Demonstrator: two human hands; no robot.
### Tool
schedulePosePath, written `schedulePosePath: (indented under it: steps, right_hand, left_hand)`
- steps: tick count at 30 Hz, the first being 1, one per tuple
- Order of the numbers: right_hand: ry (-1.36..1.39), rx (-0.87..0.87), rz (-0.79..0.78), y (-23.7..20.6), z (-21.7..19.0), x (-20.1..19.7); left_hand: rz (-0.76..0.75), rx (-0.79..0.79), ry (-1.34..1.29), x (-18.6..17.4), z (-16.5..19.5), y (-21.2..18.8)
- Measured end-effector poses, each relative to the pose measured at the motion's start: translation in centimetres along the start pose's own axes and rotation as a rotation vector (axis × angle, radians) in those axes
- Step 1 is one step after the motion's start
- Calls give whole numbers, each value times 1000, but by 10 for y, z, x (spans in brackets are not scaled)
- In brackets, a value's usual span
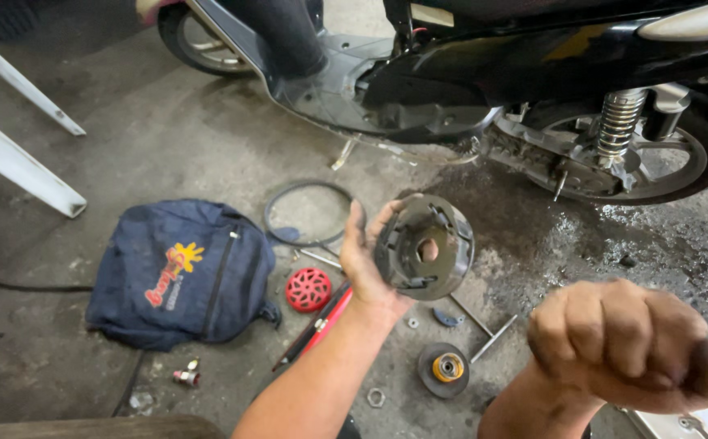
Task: The person removes small metal pins from a circular clutch component using pliers. They rotate the part to access each pin, extract them one by one, and place them on the floor.
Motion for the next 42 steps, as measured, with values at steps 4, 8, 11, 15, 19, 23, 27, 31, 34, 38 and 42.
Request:
schedulePosePath:
  steps: [4, 8, 11, 15, 19, 23, 27, 31, 34, 38, 42]
  right_hand:
    - [-1108, -273, 205, 22, 17, 0]
    - [-975, 244, 214, 35, 45, 6]
    - [-848, 388, 186, 41, 60, 16]
    - [-735, 448, 221, 34, 59, 20]
    - [-651, 468, 253, 34, 59, 9]
    - [-605, 482, 289, 49, 64, 9]
    - [-559, 482, 310, 116, 95, 86]
    - [-563, 470, 302, 104, 129, 70]
    - [-563, 477, 315, 100, 138, 51]
    - [-560, 471, 318, 93, 145, 34]
    - [-557, 469, 324, 91, 151, 31]
  left_hand:
    - [-71, 76, 115, -2, 0, -4]
    - [-206, 202, 216, -1, -4, -9]
    - [-281, 296, 354, 6, -5, -14]
    - [-329, 415, 530, 15, -10, -27]
    - [-330, 464, 568, 17, -10, -25]
    - [-371, 531, 614, 36, -3, -21]
    - [-381, 558, 617, 96, 85, -28]
    - [-384, 541, 596, 71, 94, -15]
    - [-374, 516, 565, 50, 89, -1]
    - [-379, 523, 563, 31, 86, 9]
    - [-388, 529, 569, 28, 87, 12]
Point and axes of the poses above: each hand's wrist, its own y-axis towards the middle knuckle, its own x-axis out of the palm, z = x × y, the point moved 3 cm from there along y, towards the middle knuckle, and after that the axes turned 3 degrees about z, right-handed, at the moved point
